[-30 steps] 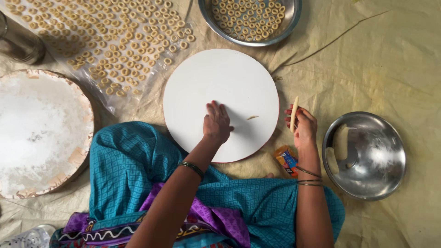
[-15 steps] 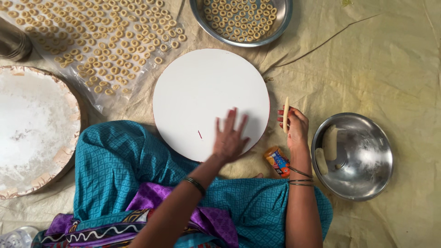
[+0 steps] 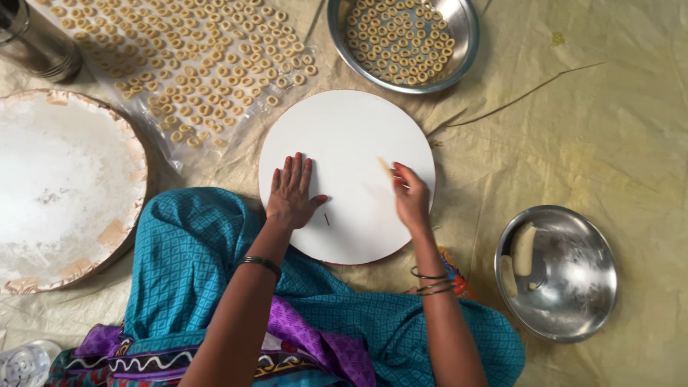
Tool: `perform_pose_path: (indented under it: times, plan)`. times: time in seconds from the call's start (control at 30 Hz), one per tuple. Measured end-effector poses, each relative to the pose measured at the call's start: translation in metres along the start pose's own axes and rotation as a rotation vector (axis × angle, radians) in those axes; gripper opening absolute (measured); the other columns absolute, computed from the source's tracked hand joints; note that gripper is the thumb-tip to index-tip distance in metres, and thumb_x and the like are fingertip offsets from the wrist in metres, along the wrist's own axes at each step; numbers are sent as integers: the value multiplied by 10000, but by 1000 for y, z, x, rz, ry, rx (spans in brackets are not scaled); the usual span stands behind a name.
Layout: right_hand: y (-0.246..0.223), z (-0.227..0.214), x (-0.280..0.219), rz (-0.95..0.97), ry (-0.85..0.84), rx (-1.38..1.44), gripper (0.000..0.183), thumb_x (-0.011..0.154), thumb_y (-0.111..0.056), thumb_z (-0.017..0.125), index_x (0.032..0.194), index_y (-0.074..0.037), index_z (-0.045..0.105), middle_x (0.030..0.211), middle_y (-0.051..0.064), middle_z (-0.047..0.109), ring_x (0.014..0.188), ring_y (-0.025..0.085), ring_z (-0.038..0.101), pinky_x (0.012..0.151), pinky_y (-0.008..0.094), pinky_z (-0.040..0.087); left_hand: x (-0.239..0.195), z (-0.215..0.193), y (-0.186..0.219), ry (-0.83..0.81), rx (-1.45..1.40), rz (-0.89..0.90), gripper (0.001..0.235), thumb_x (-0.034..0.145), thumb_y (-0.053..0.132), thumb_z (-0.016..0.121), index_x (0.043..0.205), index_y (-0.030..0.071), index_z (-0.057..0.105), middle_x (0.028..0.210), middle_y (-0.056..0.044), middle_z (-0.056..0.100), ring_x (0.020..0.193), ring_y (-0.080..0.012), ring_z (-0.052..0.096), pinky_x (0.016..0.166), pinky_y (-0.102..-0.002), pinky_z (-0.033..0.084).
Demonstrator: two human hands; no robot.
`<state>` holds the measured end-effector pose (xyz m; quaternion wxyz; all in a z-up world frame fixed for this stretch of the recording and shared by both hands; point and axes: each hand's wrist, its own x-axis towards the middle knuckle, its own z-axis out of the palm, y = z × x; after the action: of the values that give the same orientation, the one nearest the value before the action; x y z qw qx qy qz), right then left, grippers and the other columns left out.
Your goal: The person rolls dough into thin ropes on a white board, then pinches off small pieces and forms them into rings. The rings are placed on a plastic sheet and in a metal bowl.
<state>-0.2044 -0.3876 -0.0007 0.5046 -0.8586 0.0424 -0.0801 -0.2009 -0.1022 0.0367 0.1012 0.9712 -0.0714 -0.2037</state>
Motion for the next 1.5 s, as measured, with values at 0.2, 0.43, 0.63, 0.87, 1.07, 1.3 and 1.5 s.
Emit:
perform_pose_path:
  times: [0.2, 0.43, 0.63, 0.87, 1.07, 1.3, 1.5]
  plan:
    - [-33, 23, -20, -81, 62, -367, 352, 958, 34, 555, 1292, -40, 636, 1416, 160, 596, 1326, 328, 532, 1072, 427, 456, -2, -4, 3, -29, 5, -23, 952, 964, 684, 399, 1640, 165, -25, 1724, -55, -86, 1579, -229, -80, 1281, -437, 28]
    - [-22, 39, -36, -36, 284, -512, 326, 1001, -31, 523, 1316, -22, 602, 1520, 160, 512, 1428, 339, 439, 1134, 453, 383, 0, -5, 6, -94, 9, -30, 942, 969, 674, 376, 1633, 167, -60, 1714, -72, -125, 1572, -243, -114, 1283, -437, 10]
    - [-31, 47, -34, 64, 358, -517, 268, 1038, -121, 501, 1251, -41, 644, 1464, 119, 584, 1383, 303, 502, 1128, 441, 400, 11, 10, 17, 72, 17, 60, 892, 1030, 597, 389, 1633, 44, 33, 1711, -183, -10, 1577, -304, -30, 1274, -444, 38]
    - [-36, 47, -34, -7, 366, -591, 244, 1057, -116, 494, 1242, -25, 623, 1432, 138, 605, 1370, 321, 531, 1128, 457, 412, 27, 37, 57, 144, 87, 504, 791, 1029, 557, 339, 1625, 88, 114, 1712, -92, 79, 1576, -220, 43, 1272, -424, 27]
    - [-39, 46, -35, -73, 339, -618, 296, 1053, -116, 440, 1268, 28, 584, 1433, 204, 579, 1386, 356, 512, 1149, 469, 409, 99, 20, 90, 134, 224, 495, 797, 1030, 620, 219, 1632, 116, 84, 1717, -90, 44, 1575, -224, 0, 1266, -451, -5]
    - [-47, 48, -31, 84, 300, -610, 356, 1081, -172, 362, 1279, 29, 580, 1479, 213, 544, 1412, 368, 477, 1156, 478, 371, 174, -14, 126, 210, 105, 368, 807, 1015, 603, 242, 1634, 115, 63, 1716, -68, -5, 1574, -210, -16, 1256, -464, -20]
    - [-44, 47, -34, 16, 310, -656, 327, 1083, -161, 385, 1279, 18, 576, 1481, 198, 542, 1430, 346, 471, 1178, 477, 375, 138, -7, 109, 223, 99, 437, 759, 1036, 524, 266, 1628, 82, 91, 1723, -87, 13, 1581, -226, 11, 1267, -470, 9]
